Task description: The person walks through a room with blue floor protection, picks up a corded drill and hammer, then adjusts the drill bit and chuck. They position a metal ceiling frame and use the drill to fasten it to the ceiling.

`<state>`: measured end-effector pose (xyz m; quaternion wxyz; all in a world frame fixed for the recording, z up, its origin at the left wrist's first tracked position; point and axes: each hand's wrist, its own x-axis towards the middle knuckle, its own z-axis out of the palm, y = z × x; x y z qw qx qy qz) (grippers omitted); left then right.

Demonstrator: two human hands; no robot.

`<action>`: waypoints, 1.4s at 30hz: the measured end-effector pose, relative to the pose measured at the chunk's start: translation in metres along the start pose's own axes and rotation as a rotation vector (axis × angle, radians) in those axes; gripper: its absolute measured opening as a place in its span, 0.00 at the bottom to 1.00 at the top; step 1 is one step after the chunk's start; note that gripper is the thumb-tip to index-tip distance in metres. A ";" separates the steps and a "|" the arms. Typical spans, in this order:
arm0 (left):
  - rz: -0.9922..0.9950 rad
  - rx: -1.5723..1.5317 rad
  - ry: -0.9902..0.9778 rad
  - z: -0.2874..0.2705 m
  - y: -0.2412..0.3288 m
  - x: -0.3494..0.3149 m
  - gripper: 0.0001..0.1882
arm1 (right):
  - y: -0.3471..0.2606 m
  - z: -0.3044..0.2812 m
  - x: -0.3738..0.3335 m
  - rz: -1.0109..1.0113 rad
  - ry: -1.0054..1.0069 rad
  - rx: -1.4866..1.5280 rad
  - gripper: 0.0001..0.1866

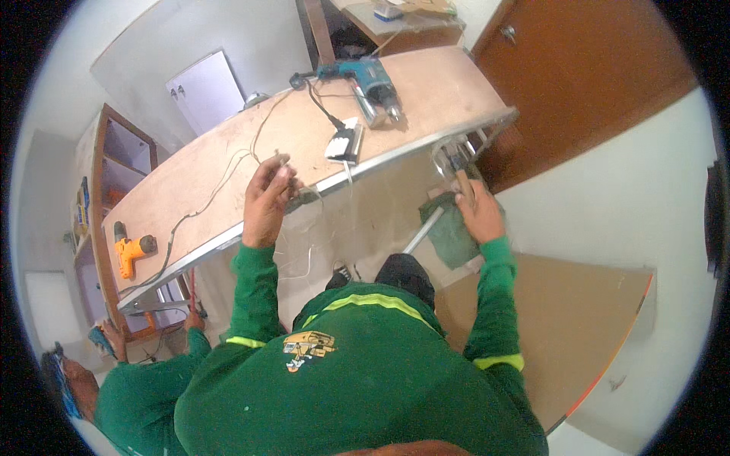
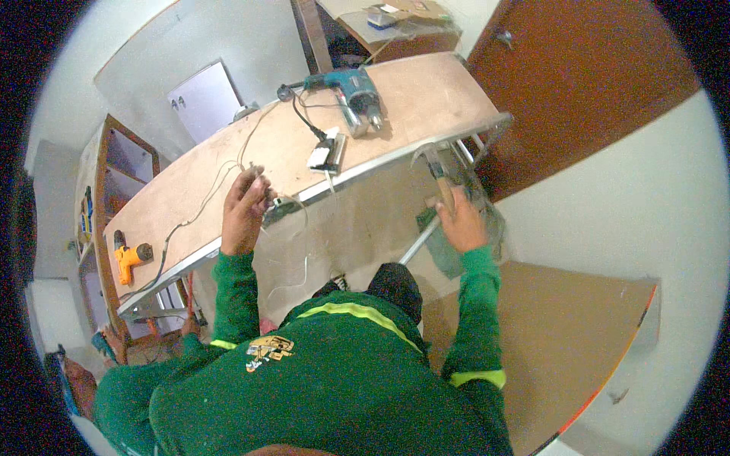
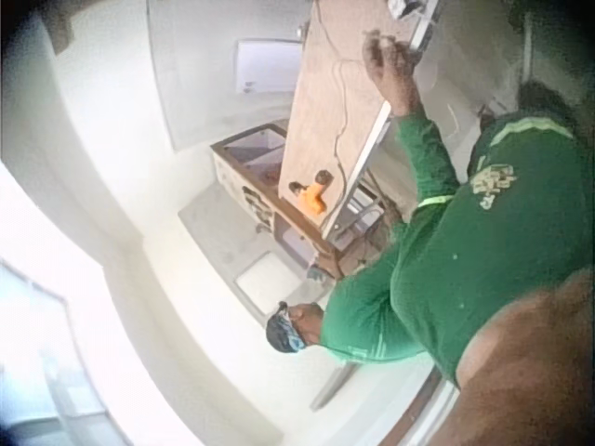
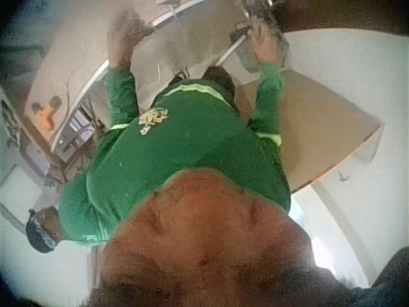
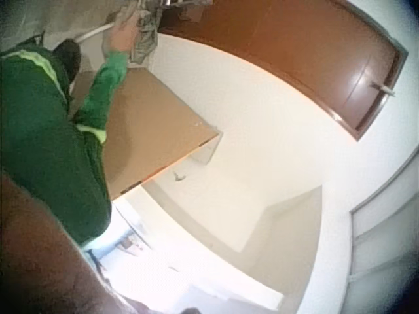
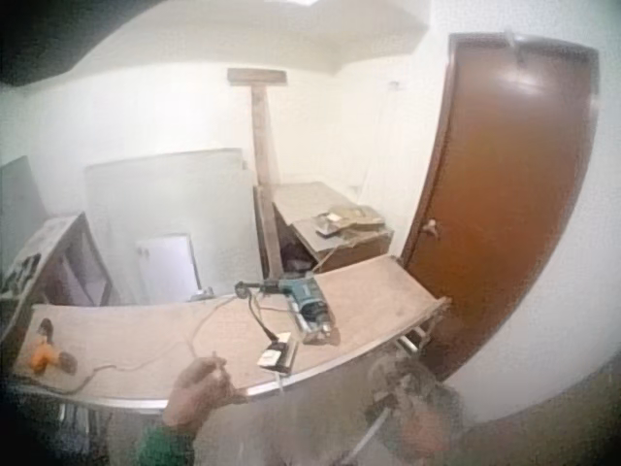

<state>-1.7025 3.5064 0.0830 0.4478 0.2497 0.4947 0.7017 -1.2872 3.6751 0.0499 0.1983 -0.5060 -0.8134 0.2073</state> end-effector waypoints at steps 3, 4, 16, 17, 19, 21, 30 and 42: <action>0.041 -0.044 0.073 -0.031 0.001 0.003 0.20 | 0.015 -0.009 0.103 -0.091 -0.147 -0.159 0.22; 0.050 -0.050 0.104 -0.040 0.000 0.002 0.20 | 0.016 -0.012 0.129 -0.107 -0.206 -0.187 0.22; 0.344 -0.119 0.802 -0.039 -0.021 -0.026 0.19 | 0.092 -0.025 0.394 -0.688 -0.663 -0.573 0.19; 0.361 -0.139 0.893 -0.024 -0.023 -0.021 0.19 | 0.091 -0.030 0.411 -0.679 -0.749 -0.614 0.20; 0.367 -0.179 0.948 0.008 -0.033 -0.007 0.18 | 0.060 -0.038 0.428 -0.639 -0.874 -0.651 0.22; 0.416 -0.217 0.897 0.034 -0.048 0.007 0.19 | 0.044 -0.014 0.449 -0.786 -0.736 -0.616 0.29; 0.435 -0.192 0.912 0.156 -0.043 0.079 0.17 | -0.128 0.115 0.503 -2.083 -0.803 -0.387 0.37; 0.374 -0.361 0.915 0.175 -0.084 0.078 0.23 | -0.169 0.027 0.529 -1.431 -1.159 -0.036 0.43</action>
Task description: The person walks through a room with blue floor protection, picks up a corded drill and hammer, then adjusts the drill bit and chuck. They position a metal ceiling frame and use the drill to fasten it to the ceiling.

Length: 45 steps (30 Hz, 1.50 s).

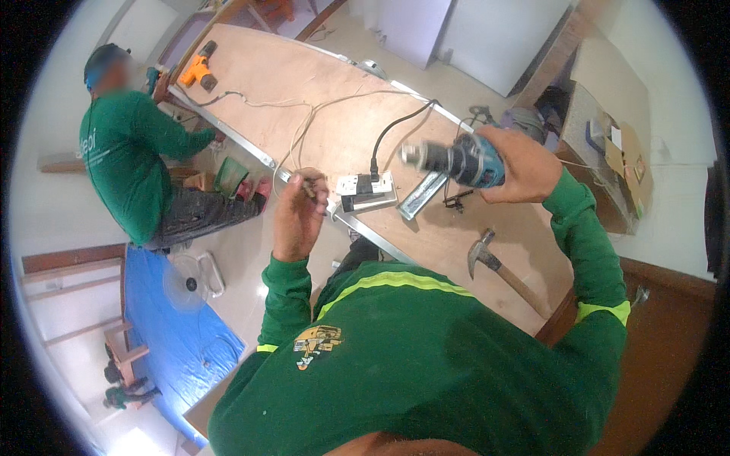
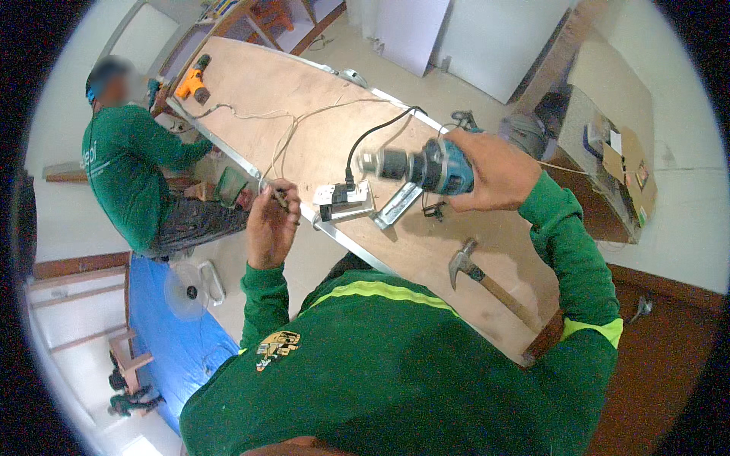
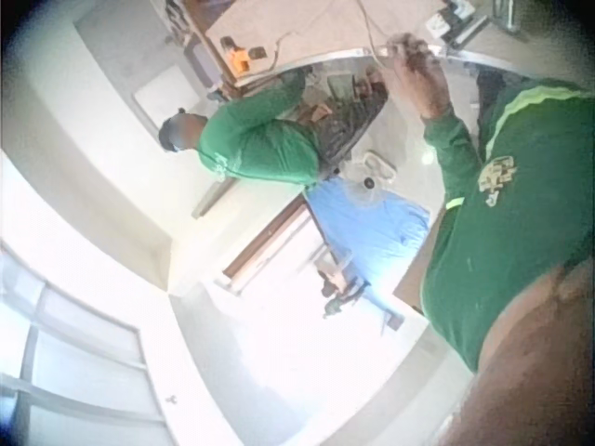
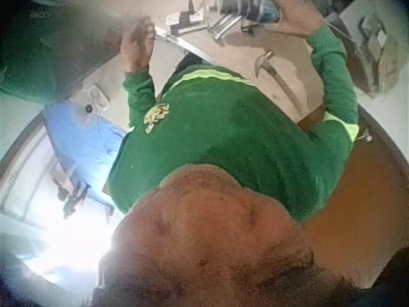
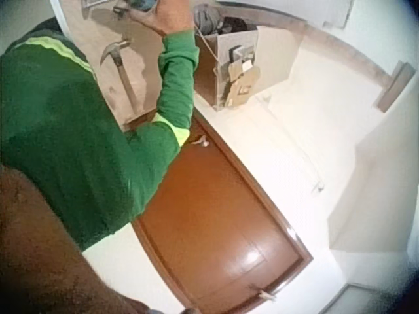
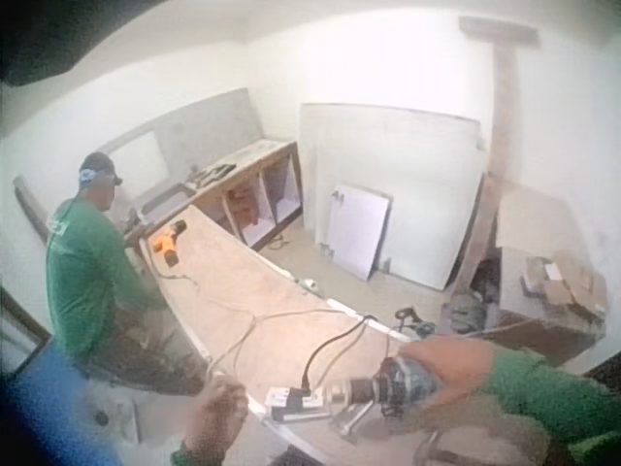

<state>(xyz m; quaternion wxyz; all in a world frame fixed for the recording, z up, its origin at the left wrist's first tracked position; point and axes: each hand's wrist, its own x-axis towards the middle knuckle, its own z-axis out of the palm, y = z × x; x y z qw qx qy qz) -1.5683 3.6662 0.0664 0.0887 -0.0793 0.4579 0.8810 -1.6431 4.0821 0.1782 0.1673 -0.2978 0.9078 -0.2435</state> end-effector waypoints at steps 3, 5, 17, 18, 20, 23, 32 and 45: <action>0.004 0.126 -0.241 0.045 -0.007 0.014 0.34 | -0.036 -0.008 -0.006 0.158 0.146 0.079 0.42; 0.049 0.170 -0.304 0.089 -0.015 0.028 0.38 | -0.060 -0.009 0.002 0.256 0.180 0.040 0.43; -0.202 -0.512 0.040 0.106 0.004 0.109 0.19 | -0.096 0.037 0.016 -0.225 0.284 0.004 0.52; -0.238 -0.535 0.045 0.104 0.006 0.112 0.19 | -0.087 0.047 0.017 -0.191 0.300 -0.029 0.51; -0.224 -0.473 0.012 0.108 0.013 0.109 0.20 | -0.065 0.074 0.024 -0.115 0.347 -0.080 0.51; -0.150 -0.379 -0.058 0.111 0.029 0.107 0.23 | -0.081 0.086 0.040 -0.141 0.620 -0.107 0.47; -0.034 -0.422 -0.294 0.127 0.062 0.098 0.32 | -0.085 0.094 0.033 -0.127 0.882 -0.085 0.49; 0.126 -0.323 -0.553 0.183 0.048 0.108 0.38 | -0.033 0.070 0.007 -0.110 0.947 0.839 0.31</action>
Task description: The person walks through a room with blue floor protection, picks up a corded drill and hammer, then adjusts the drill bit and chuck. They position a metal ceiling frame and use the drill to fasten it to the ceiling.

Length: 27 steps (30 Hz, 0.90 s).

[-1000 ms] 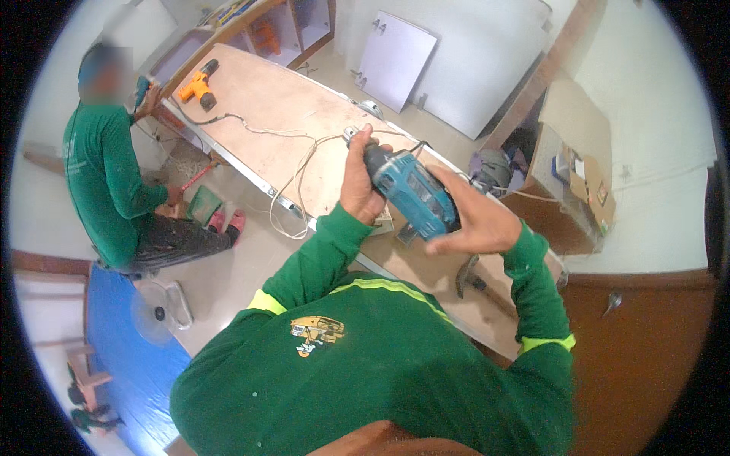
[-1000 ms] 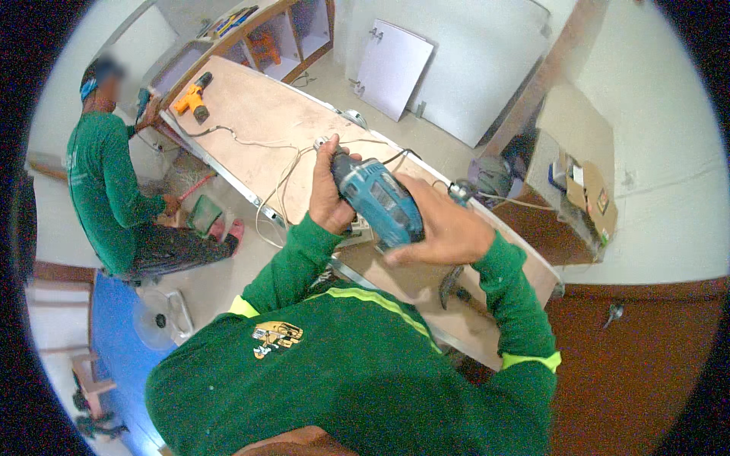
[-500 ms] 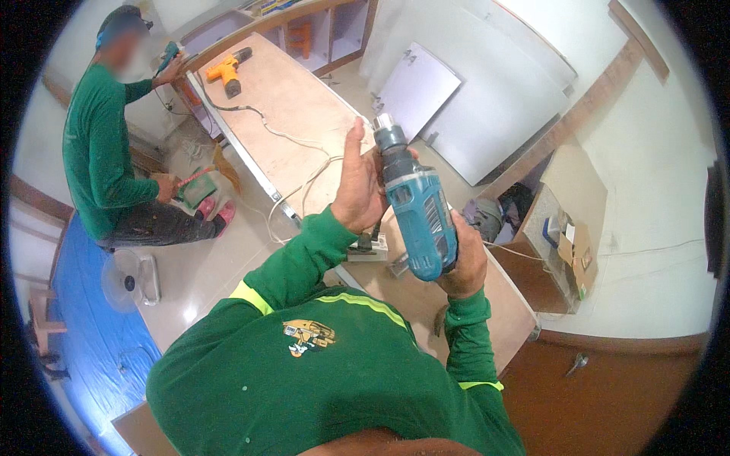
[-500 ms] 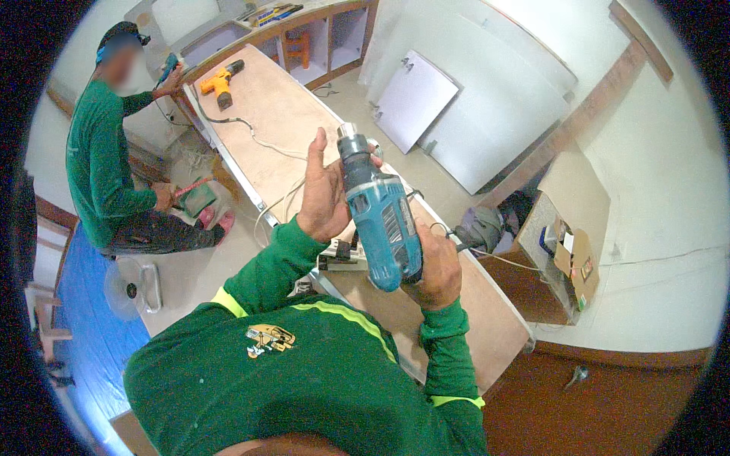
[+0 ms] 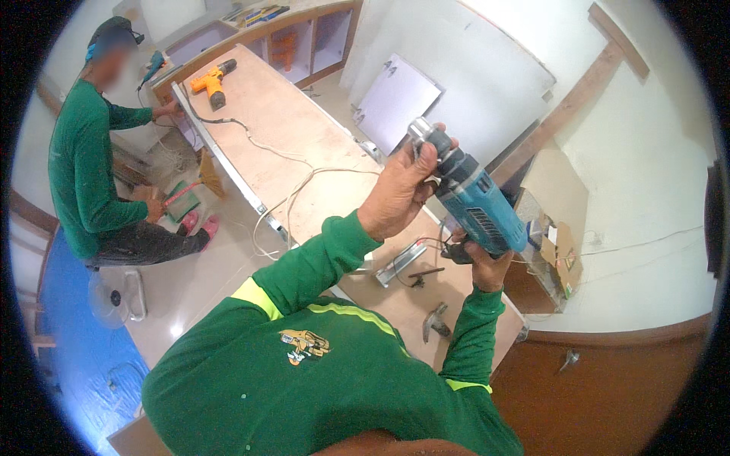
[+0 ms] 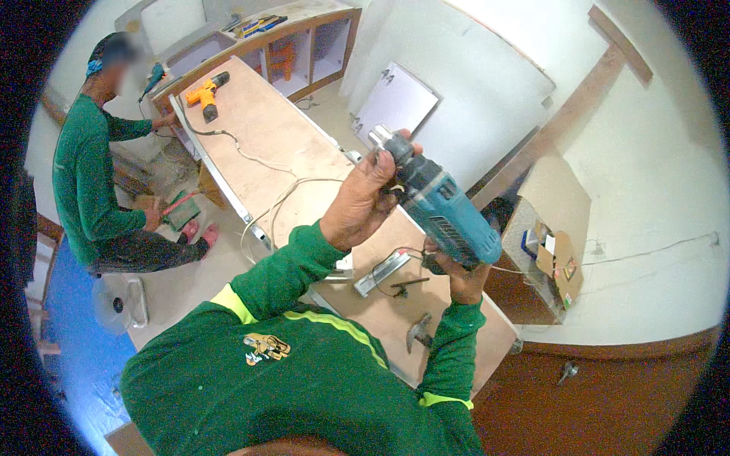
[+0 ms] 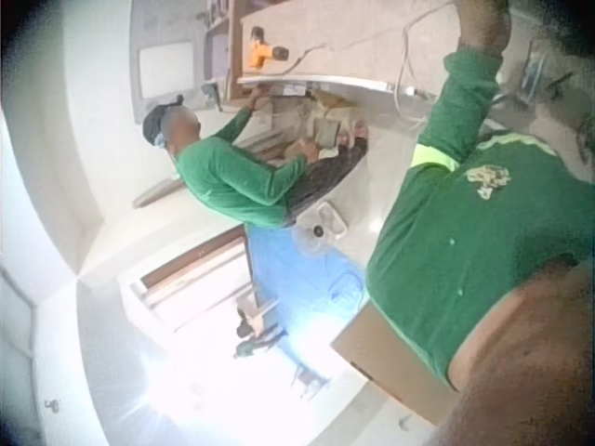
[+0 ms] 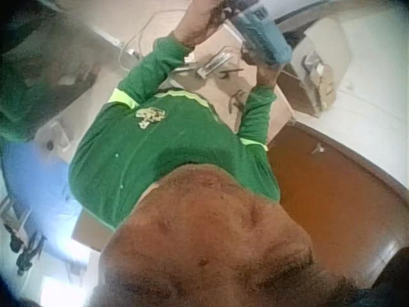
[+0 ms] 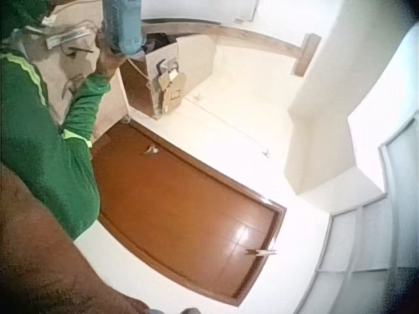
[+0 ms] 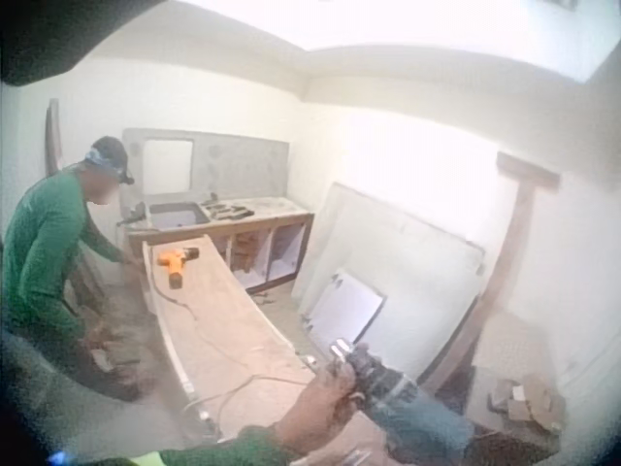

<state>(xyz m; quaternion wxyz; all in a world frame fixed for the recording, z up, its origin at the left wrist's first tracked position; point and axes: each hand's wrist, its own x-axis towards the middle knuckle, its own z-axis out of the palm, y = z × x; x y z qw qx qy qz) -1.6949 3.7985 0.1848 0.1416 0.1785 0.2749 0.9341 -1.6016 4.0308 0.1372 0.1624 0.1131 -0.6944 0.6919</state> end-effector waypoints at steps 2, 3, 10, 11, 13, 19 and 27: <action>-0.020 0.016 -0.020 0.005 -0.009 0.003 0.39 | -0.001 -0.007 0.001 0.007 0.025 0.139 0.29; -0.028 0.023 -0.029 0.009 -0.013 0.005 0.39 | -0.001 -0.011 0.000 0.012 0.035 0.209 0.27; -0.012 -0.022 -0.162 0.034 -0.036 0.020 0.43 | 0.019 -0.083 -0.009 0.234 -0.019 0.444 0.33; 0.019 -0.030 -0.172 0.038 -0.042 0.023 0.43 | 0.021 -0.087 -0.011 0.255 -0.007 0.526 0.35; 0.044 -0.049 -0.189 0.042 -0.052 0.029 0.42 | 0.030 -0.091 -0.012 0.268 -0.025 0.606 0.33; 0.052 0.027 -0.247 0.052 -0.073 0.036 0.37 | 0.052 -0.092 -0.020 0.208 -0.088 0.940 0.31; 0.004 -0.171 -0.073 0.019 -0.061 0.045 0.26 | 0.063 -0.083 -0.048 0.177 0.013 1.034 0.32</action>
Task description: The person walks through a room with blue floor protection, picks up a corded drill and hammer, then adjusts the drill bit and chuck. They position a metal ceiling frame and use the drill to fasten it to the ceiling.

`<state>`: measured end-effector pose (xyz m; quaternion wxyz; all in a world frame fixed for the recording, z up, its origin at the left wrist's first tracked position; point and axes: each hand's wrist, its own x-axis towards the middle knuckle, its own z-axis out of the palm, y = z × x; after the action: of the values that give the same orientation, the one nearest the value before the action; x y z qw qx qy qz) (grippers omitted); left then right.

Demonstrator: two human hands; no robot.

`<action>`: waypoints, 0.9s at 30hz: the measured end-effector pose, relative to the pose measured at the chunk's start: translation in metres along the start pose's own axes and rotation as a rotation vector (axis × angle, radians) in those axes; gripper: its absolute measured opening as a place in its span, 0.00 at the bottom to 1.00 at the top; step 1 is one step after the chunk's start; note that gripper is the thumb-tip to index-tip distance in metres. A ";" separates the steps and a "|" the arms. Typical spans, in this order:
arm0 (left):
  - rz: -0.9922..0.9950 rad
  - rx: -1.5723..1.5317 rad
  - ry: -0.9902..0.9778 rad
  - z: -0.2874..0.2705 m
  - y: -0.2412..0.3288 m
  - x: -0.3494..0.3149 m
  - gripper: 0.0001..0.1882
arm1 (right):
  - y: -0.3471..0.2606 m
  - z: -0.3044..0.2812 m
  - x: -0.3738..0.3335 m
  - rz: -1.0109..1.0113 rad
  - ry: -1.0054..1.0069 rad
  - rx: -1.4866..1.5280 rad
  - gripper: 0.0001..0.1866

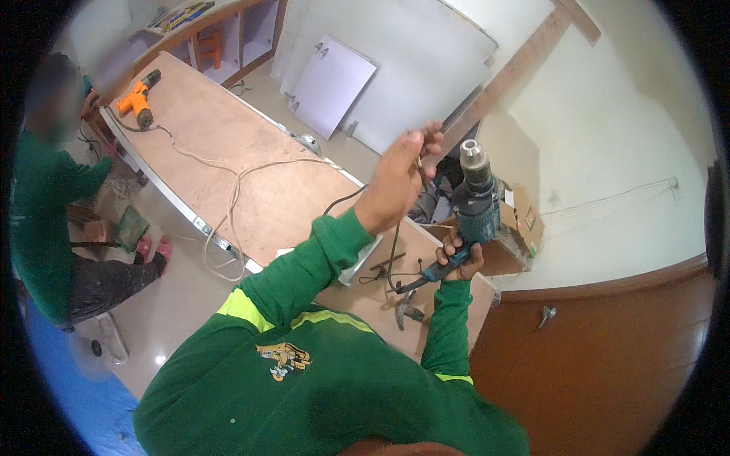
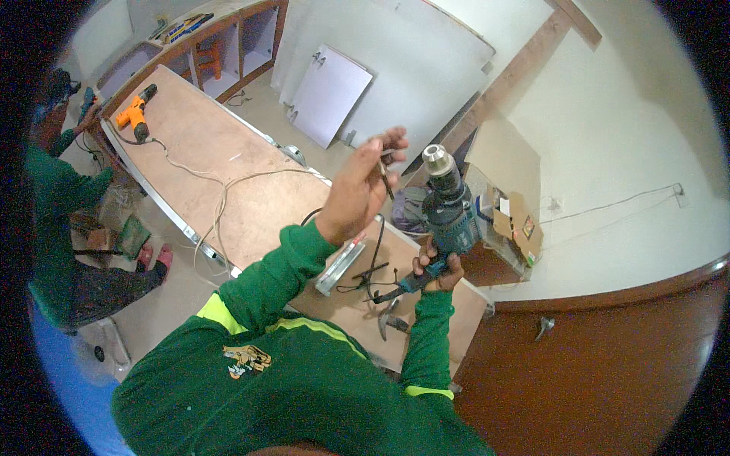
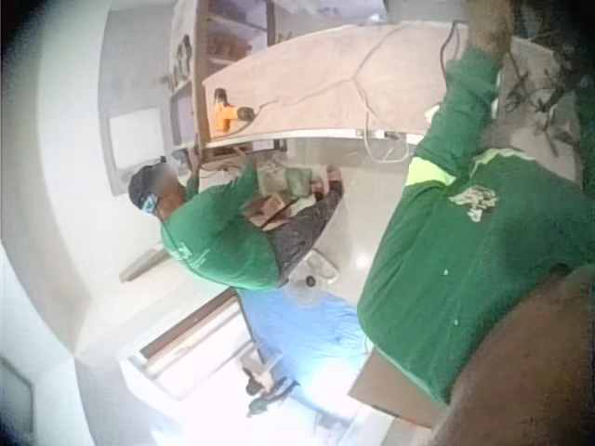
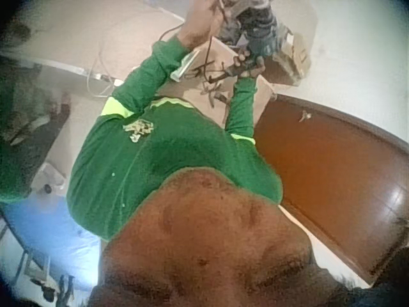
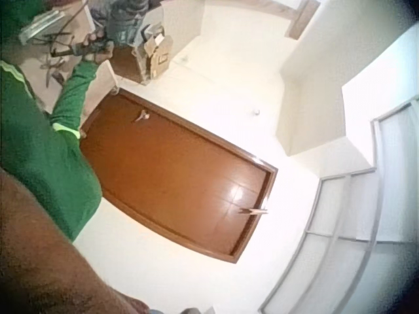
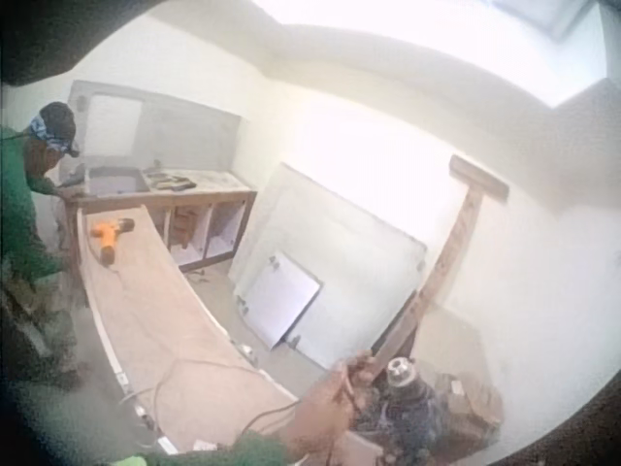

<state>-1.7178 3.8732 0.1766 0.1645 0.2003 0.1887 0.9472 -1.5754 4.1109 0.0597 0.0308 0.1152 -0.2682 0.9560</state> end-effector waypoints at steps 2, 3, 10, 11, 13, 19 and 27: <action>0.059 0.126 0.023 0.001 0.013 0.010 0.26 | 0.007 -0.005 -0.007 -0.014 0.031 0.021 0.33; 0.063 0.068 0.007 0.007 0.019 0.015 0.25 | 0.010 -0.005 -0.009 -0.013 0.053 0.021 0.32; 0.194 0.061 -0.077 0.019 0.030 0.043 0.23 | 0.028 -0.001 -0.016 0.024 0.186 0.021 0.29; 0.203 0.074 -0.075 0.017 0.028 0.044 0.23 | 0.029 0.001 -0.018 0.030 0.202 0.022 0.28; 0.175 0.099 -0.080 0.012 0.024 0.043 0.22 | 0.033 0.004 -0.018 0.030 0.196 0.017 0.28; 0.242 0.026 -0.003 0.014 0.019 0.034 0.20 | 0.031 0.012 -0.020 0.079 0.202 -0.035 0.32; 0.270 0.171 -0.032 0.018 0.028 0.015 0.23 | 0.034 0.014 -0.023 0.064 0.235 -0.153 0.34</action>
<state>-1.7295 3.8596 0.2084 0.0210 0.2521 0.2372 0.9379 -1.5548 4.0744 0.0486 0.0401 -0.0090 -0.3384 0.9401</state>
